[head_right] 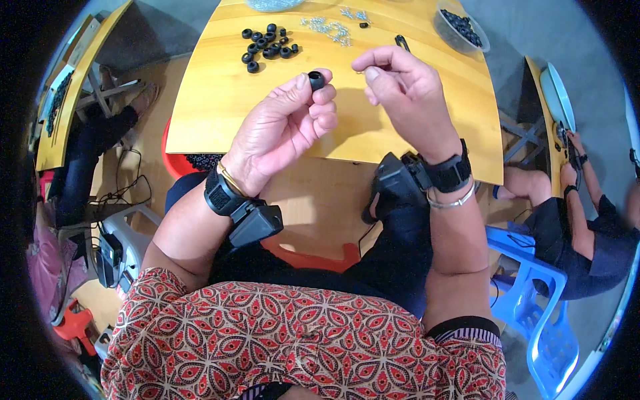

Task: Assembling small plastic rings by inserting metal pins into them.

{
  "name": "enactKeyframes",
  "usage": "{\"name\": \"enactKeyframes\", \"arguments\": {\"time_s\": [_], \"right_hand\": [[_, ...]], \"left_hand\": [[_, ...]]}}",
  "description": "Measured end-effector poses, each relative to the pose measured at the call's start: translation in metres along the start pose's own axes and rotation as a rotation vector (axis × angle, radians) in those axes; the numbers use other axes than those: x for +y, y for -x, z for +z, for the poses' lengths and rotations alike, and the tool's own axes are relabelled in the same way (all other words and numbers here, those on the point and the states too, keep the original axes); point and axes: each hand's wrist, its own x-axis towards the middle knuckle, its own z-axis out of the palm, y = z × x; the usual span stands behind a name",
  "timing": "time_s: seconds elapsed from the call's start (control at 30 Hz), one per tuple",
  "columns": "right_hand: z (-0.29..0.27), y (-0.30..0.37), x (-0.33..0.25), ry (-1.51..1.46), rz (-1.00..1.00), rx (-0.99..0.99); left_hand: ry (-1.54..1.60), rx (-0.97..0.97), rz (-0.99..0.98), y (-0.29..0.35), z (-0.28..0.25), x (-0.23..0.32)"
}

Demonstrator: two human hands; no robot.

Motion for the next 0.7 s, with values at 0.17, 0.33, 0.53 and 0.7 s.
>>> {"name": "enactKeyframes", "arguments": {"time_s": [0.17,0.33,0.53,0.7], "right_hand": [[0.008,0.005,-0.009,-0.063,-0.101,-0.016],[0.005,0.003,-0.006,0.017,-0.135,-0.053],[0.008,0.002,-0.01,0.118,-0.112,-0.134],[0.009,0.001,-0.017,0.242,-0.159,-0.187]], "left_hand": [[-0.132,0.024,0.02,-0.003,-0.001,-0.001],[-0.232,0.041,0.018,-0.007,-0.003,-0.005],[-0.362,0.048,0.027,-0.008,-0.007,-0.003],[-0.423,0.118,0.045,-0.005,-0.002,-0.001]]}}
